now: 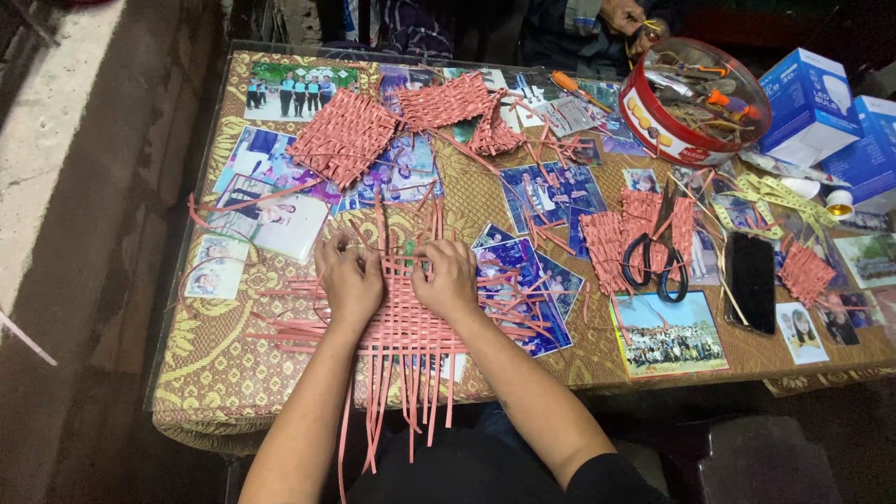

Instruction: Weaving thin pink plastic strips together on a table to create a mat.

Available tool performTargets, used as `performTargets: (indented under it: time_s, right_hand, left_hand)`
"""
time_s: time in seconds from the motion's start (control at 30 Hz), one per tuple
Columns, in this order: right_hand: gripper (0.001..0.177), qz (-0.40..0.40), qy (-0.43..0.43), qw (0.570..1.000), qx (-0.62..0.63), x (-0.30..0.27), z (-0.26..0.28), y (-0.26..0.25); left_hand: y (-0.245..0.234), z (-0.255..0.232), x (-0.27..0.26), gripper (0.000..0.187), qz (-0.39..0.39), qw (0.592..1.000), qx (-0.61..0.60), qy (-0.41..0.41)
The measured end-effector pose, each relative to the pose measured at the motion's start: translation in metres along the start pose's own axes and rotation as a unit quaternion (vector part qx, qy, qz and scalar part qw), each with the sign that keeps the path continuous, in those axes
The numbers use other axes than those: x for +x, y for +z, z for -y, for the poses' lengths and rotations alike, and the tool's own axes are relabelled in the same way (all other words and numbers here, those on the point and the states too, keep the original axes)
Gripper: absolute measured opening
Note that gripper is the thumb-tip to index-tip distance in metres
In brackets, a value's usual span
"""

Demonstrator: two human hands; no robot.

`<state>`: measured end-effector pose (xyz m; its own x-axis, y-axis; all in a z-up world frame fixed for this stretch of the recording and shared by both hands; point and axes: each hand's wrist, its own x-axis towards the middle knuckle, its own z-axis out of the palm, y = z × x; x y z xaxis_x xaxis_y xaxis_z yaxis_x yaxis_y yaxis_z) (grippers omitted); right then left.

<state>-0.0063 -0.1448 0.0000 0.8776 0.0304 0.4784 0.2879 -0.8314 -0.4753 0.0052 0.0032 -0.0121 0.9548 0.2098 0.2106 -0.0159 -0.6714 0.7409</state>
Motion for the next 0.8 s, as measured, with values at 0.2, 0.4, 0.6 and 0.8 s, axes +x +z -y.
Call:
performTargets:
  time_s: [0.2,0.4,0.6,0.8]
  right_hand:
    - [0.016,0.017,0.000,1.000,0.026,0.003,0.010,-0.011]
    - [0.015,0.012,0.000,0.999,0.035,0.002,0.007,-0.008]
    - [0.011,-0.018,0.010,0.999,0.037,0.000,0.003,-0.003]
    - [0.011,-0.020,0.010,0.999,0.025,0.000,-0.001,-0.001]
  left_hand:
    - [0.025,0.035,0.009,0.014,-0.021,0.999,-0.032,0.001]
    - [0.015,0.029,0.008,0.014,-0.013,0.997,-0.075,-0.014]
    - [-0.024,-0.008,0.005,0.014,0.035,0.977,-0.181,-0.108]
    - [-0.045,-0.016,-0.003,0.019,0.027,0.999,-0.028,0.021]
